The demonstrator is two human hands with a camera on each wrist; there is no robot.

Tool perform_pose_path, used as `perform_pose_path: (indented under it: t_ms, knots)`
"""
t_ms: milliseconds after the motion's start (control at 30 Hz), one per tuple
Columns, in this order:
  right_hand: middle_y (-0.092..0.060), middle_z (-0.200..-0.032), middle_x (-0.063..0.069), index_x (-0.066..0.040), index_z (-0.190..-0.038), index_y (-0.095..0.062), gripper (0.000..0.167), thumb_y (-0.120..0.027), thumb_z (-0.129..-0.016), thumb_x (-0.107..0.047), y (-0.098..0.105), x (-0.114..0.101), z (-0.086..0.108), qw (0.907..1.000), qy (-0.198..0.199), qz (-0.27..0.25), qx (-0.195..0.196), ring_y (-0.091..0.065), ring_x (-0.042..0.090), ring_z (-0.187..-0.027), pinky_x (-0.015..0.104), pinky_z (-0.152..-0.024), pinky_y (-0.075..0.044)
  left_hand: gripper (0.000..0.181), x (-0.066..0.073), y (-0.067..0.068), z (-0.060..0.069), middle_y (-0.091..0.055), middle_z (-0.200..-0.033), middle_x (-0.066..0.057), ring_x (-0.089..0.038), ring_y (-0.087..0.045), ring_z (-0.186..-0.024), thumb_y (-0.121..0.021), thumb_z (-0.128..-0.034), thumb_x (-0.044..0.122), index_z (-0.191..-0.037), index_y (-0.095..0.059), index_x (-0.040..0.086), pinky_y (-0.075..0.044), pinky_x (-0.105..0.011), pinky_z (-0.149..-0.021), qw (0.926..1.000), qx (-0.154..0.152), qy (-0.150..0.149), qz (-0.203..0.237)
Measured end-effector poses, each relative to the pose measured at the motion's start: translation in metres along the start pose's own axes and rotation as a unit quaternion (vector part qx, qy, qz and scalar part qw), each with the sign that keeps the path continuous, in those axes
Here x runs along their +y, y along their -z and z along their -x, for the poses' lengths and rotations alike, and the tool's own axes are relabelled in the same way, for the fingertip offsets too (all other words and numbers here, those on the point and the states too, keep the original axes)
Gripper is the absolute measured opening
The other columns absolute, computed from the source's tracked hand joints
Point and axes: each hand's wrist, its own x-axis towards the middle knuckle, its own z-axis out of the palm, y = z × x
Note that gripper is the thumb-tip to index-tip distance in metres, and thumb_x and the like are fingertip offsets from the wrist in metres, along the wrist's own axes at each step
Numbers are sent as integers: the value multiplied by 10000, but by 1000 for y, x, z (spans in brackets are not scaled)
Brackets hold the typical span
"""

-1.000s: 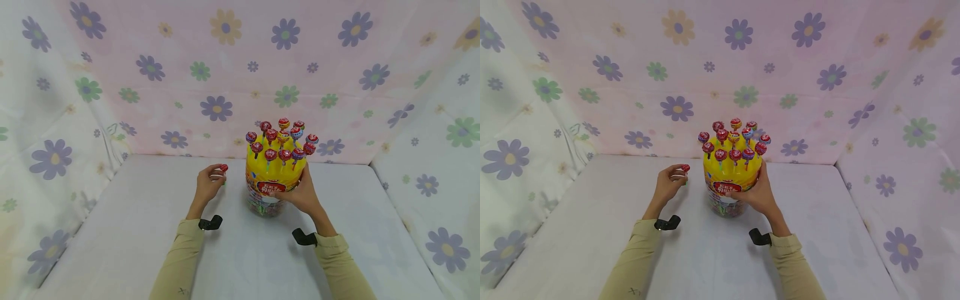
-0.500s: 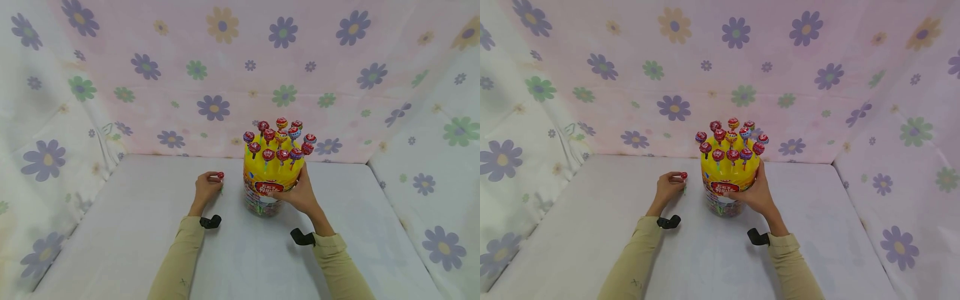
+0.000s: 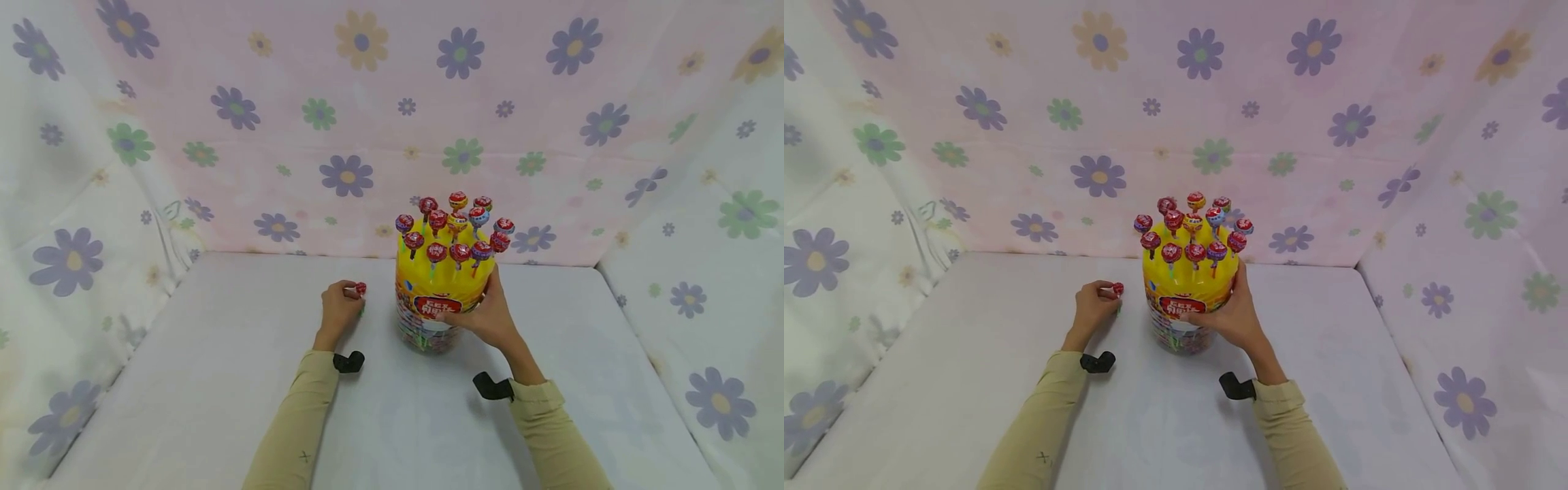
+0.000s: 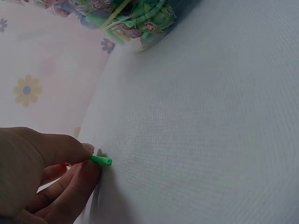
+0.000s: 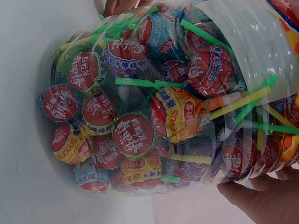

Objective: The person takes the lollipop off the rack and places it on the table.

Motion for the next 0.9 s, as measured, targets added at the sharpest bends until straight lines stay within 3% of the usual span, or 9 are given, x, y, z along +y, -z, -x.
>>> perform_pose_path:
  t_ms: [333, 500, 600, 667, 900]
  knots:
    - [-495, -1421, 60, -228, -1523, -250, 1029, -904, -745, -66, -1, 0, 0, 10000, 42, 2, -28, -526, 251, -1301, 547, -1087, -474, 353, 2, 8, 2, -743, -903, -233, -363, -709, -878, -807, -811, 30, -1118, -689, -97, -586, -487, -843, 9986, -133, 370, -349]
    - [-490, -1427, 62, -226, -1530, -239, 1035, -900, -751, -64, 0, 0, 0, 10000, 50, 48, -12, -519, 250, -1310, 545, -1091, -471, 368, 10, 15, 3, -743, -937, -247, -373, -722, -901, -808, -829, 49, -1140, -685, -104, -597, -477, -838, 9982, -286, 356, -385]
    - [-493, -1425, 58, -231, -1529, -245, 1039, -904, -745, -63, 0, 0, -1, 10000, 91, 7, -22, -522, 246, -1307, 547, -1087, -474, 363, 18, 20, 3, -744, -974, -247, -373, -735, -907, -792, -855, 42, -1170, -683, -101, -618, -455, -798, 9990, -366, 86, -234]
    - [-496, -1424, 56, -233, -1529, -245, 1041, -906, -743, -64, 0, 0, -1, 9999, 128, -4, -41, -525, 241, -1303, 542, -1084, -478, 333, 26, 25, 2, -745, -981, -251, -378, -744, -894, -770, -870, 22, -1170, -688, -96, -627, -444, -777, 9988, -394, -275, -70]
    - [-484, -1453, 97, -194, -1552, -216, 1083, -904, -733, -29, 0, 2, -1, 9997, 217, -103, -62, -517, 281, -1320, 543, -1081, -481, 259, 74, 44, 6, -740, -1035, -222, -360, -731, -933, -707, -934, 38, -1183, -708, -36, -616, -436, -854, 9883, -225, -1363, 642]
